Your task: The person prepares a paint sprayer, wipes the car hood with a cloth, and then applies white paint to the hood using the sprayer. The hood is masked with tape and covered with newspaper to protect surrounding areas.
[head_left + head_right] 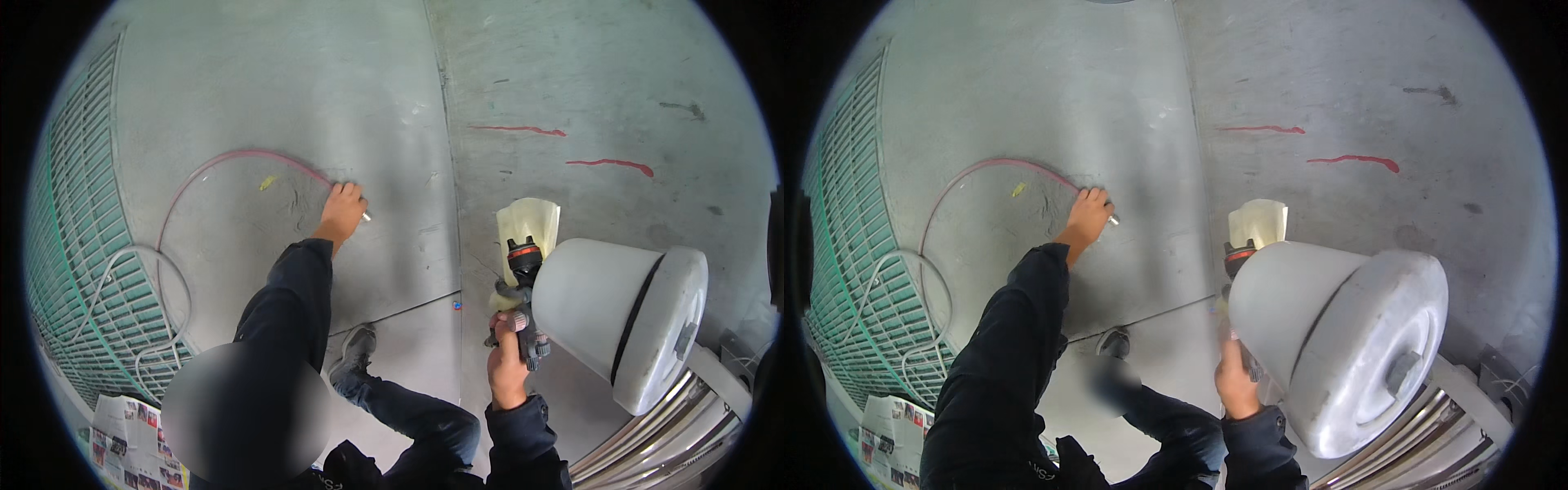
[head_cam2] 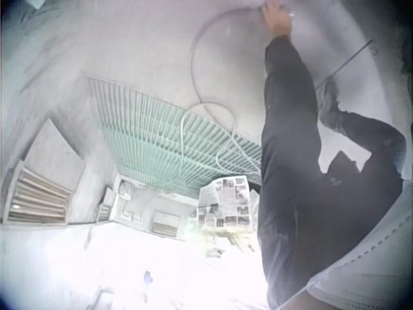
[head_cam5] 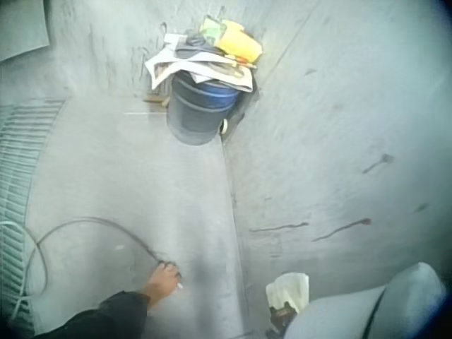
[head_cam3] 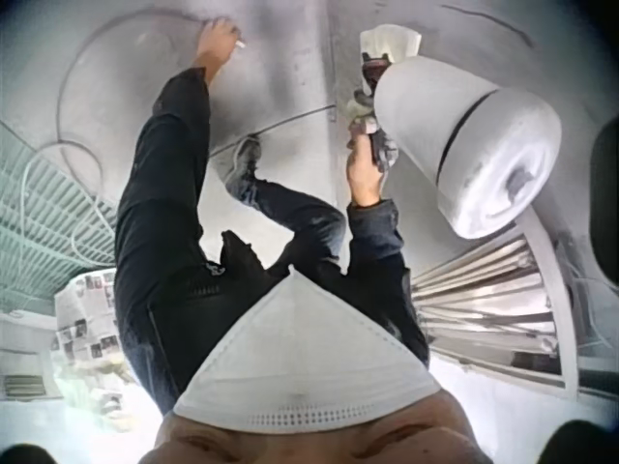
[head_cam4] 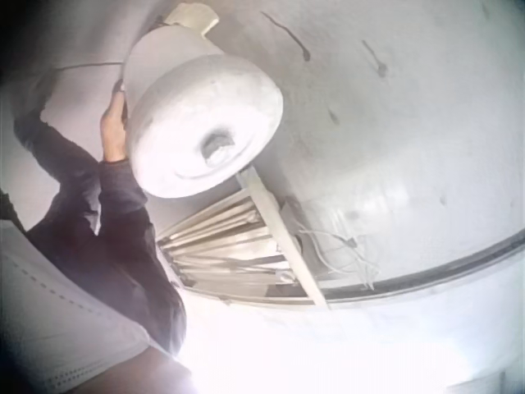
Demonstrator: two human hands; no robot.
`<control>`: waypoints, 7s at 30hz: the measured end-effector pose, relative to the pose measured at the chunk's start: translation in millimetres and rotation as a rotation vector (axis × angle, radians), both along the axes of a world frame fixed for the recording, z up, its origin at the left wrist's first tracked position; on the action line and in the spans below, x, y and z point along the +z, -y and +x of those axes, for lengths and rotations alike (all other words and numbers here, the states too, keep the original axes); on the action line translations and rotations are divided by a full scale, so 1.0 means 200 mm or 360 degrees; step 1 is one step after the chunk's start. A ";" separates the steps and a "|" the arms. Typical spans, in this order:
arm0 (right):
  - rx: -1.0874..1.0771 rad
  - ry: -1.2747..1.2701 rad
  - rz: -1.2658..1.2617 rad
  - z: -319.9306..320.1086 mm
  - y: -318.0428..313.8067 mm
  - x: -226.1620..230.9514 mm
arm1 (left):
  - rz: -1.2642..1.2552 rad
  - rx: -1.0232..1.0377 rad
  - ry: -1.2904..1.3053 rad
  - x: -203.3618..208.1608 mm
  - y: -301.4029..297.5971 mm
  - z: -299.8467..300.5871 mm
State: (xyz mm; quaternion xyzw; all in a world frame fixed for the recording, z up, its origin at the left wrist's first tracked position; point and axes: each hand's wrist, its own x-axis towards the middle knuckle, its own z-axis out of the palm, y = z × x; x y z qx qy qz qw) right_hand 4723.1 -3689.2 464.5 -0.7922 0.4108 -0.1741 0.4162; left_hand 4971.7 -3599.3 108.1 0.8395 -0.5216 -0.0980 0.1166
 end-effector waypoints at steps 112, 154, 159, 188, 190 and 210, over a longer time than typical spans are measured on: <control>0.2338 0.0618 0.0895 -0.93 -0.21 2.44 | -0.1740 0.2768 -0.0683 4.31 -0.25 -4.14; 0.2053 0.0643 0.0649 -1.62 -0.37 2.59 | -0.1602 0.2177 -0.0152 4.40 -0.58 -4.26; 0.2260 0.0634 0.0930 -1.83 -0.30 2.66 | -0.1361 0.1930 0.0258 4.53 -0.58 -3.99; 0.2545 0.0304 0.2020 -1.96 -0.24 2.66 | -0.1327 0.1770 0.0807 4.63 -0.46 -3.62; 0.2536 0.0263 0.2072 -1.94 -0.25 2.65 | -0.1332 0.1741 0.0879 4.63 -0.46 -3.61; 0.2453 0.0310 0.2125 -1.90 -0.25 2.55 | -0.1141 0.1647 0.1097 4.59 -0.48 -3.57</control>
